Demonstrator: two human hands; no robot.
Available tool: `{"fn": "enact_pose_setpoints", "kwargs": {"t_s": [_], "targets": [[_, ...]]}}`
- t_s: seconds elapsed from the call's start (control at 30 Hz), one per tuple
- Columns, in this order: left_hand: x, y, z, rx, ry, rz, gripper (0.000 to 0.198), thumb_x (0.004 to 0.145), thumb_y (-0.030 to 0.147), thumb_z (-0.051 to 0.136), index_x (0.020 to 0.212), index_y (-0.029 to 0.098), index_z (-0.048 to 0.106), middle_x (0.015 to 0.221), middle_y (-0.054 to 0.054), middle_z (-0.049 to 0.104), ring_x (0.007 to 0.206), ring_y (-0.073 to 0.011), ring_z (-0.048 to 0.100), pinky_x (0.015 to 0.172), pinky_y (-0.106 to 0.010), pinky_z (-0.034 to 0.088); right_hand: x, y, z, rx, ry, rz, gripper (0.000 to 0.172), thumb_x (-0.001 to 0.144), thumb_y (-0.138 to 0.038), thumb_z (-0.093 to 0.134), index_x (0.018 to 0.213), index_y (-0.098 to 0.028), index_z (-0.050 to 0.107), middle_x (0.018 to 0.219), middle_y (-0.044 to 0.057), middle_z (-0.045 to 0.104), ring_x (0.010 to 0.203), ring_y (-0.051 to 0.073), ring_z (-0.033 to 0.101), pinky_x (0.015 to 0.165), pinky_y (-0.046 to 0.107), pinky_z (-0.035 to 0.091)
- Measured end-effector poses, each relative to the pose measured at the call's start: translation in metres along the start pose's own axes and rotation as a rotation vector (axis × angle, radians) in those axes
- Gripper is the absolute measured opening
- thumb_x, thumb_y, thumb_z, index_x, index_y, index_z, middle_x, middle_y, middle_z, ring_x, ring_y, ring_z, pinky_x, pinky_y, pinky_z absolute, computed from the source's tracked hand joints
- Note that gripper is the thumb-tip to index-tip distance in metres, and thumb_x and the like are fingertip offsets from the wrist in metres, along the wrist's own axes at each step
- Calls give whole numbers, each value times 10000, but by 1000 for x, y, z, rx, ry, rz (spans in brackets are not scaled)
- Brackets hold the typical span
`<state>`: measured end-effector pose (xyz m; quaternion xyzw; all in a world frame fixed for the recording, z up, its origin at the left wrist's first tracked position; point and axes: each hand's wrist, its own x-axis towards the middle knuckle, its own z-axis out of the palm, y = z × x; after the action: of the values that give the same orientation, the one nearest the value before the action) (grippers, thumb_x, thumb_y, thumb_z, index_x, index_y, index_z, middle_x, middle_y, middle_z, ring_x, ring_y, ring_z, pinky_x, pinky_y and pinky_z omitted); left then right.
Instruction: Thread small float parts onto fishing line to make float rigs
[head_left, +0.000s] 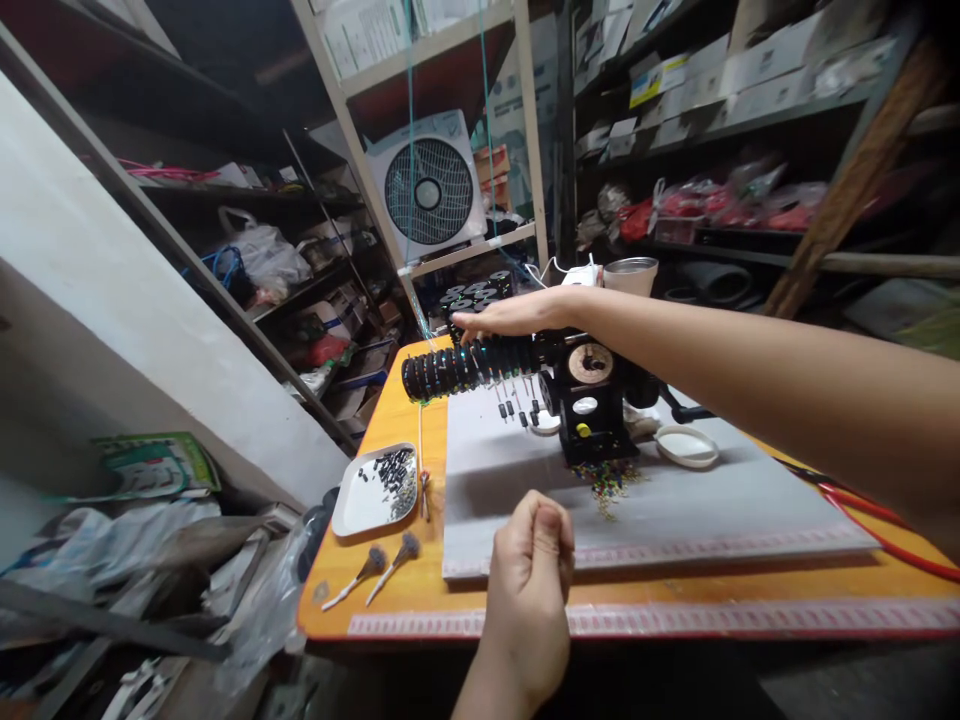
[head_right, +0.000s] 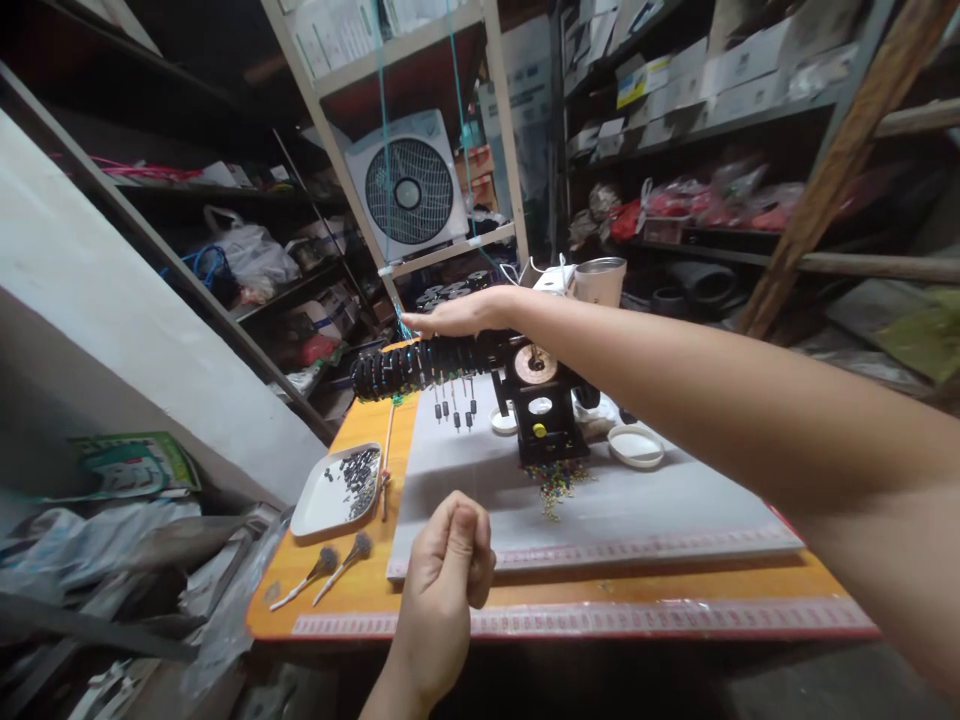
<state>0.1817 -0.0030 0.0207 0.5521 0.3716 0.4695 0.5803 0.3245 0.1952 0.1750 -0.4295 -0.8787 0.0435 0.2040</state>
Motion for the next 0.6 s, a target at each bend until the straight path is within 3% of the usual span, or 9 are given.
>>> {"fn": "enact_pose_setpoints", "kwargs": {"t_s": [0.17, 0.27, 0.4, 0.53, 0.6], "targets": [[-4, -4, -2, 64, -72, 11, 553, 953, 708, 442, 708, 213, 419, 565, 81, 302, 502, -86, 243, 482, -246, 203, -3, -9, 11, -145, -76, 26, 309, 999, -366, 617, 1245, -178, 629, 1247, 89, 654, 1034, 217, 673, 874, 414, 594], [-13, -18, -1, 89, -118, -21, 581, 941, 738, 415, 705, 208, 437, 555, 73, 325, 495, -84, 272, 483, -248, 206, -30, -21, 24, -246, -25, 10, 324, 998, -390, 614, 1228, -163, 630, 1213, 89, 665, 1028, 218, 674, 892, 435, 578], [-25, -47, 5, 16, -47, -99, 626, 899, 798, 402, 691, 208, 447, 512, 82, 299, 449, -73, 238, 442, -240, 169, -56, -29, 28, -316, 59, -18, 412, 1063, -421, 425, 1274, -128, 626, 1223, 158, 674, 1123, 292, 643, 993, 494, 470], [-29, -64, 11, -104, 44, -148, 640, 853, 825, 458, 692, 206, 442, 494, 98, 285, 424, -54, 216, 421, -220, 152, -35, -21, 8, -264, -8, 50, 687, 1088, -483, 157, 1000, -165, 760, 1030, 142, 753, 942, 283, 708, 834, 417, 505], [-28, -65, 12, -159, 59, -148, 639, 846, 821, 483, 682, 206, 428, 489, 104, 272, 419, -47, 203, 414, -209, 149, -15, -15, 1, -221, -74, 57, 681, 1093, -491, 174, 951, -198, 772, 982, 88, 768, 890, 235, 718, 810, 367, 524]]}}
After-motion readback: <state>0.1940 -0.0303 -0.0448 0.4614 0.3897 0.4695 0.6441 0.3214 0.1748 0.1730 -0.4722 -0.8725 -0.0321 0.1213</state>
